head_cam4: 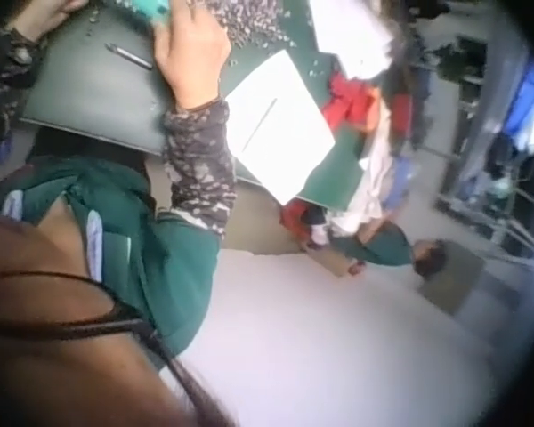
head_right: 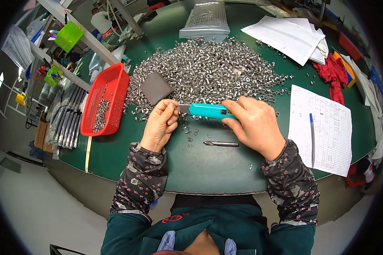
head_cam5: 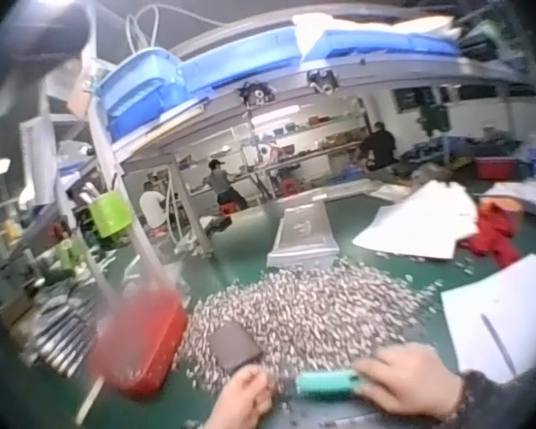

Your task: Inspecting and trimming small metal components at a workbench followed by recording data on a log sheet.

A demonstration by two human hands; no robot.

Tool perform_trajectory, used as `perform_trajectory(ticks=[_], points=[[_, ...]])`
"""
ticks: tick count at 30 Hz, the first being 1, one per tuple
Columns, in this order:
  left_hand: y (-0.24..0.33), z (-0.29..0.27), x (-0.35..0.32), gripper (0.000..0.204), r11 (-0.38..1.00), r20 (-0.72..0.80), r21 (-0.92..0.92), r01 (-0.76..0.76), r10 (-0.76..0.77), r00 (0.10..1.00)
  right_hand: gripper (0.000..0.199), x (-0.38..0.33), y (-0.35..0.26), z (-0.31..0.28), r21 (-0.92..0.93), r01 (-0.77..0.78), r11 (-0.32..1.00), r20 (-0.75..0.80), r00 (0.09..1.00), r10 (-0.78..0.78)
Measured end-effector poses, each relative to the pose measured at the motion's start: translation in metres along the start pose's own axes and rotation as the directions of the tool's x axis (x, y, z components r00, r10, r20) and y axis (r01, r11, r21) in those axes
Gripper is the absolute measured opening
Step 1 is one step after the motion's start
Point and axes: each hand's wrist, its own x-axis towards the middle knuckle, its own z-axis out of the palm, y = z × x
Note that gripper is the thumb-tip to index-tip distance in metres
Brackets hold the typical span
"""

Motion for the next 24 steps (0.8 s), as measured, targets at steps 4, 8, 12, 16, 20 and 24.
perform_trajectory(ticks=[4, 8, 12, 16, 20, 24], points=[[0.001, -0.004, 0.002, 0.011, 0.997, -0.001, -0.058, -0.055, 0.055, 0.999, 0.026, -0.003, -0.002, 0.005, 0.226, -0.177, 0.958, 0.069, 0.984, 0.166], [-0.001, -0.004, 0.003, 0.011, 0.996, -0.015, -0.063, -0.067, 0.066, 0.998, 0.028, -0.006, 0.001, 0.012, 0.296, -0.292, 0.910, 0.200, 0.950, 0.240], [-0.002, -0.005, 0.003, 0.010, 0.986, 0.090, -0.163, -0.049, 0.064, 0.994, 0.029, -0.006, 0.002, 0.016, 0.409, -0.341, 0.847, 0.251, 0.934, 0.255], [-0.003, -0.004, 0.004, 0.010, 0.984, 0.114, -0.172, -0.045, 0.065, 0.991, 0.029, -0.005, 0.002, 0.017, 0.478, -0.413, 0.775, 0.336, 0.902, 0.273], [-0.003, -0.003, 0.004, 0.010, 0.982, 0.120, -0.182, -0.058, 0.081, 0.989, 0.029, -0.005, 0.001, 0.018, 0.506, -0.458, 0.731, 0.373, 0.880, 0.294], [-0.006, -0.003, 0.004, 0.010, 0.983, 0.136, -0.155, -0.103, 0.124, 0.983, 0.029, -0.006, 0.000, 0.019, 0.536, -0.473, 0.699, 0.405, 0.871, 0.278]])
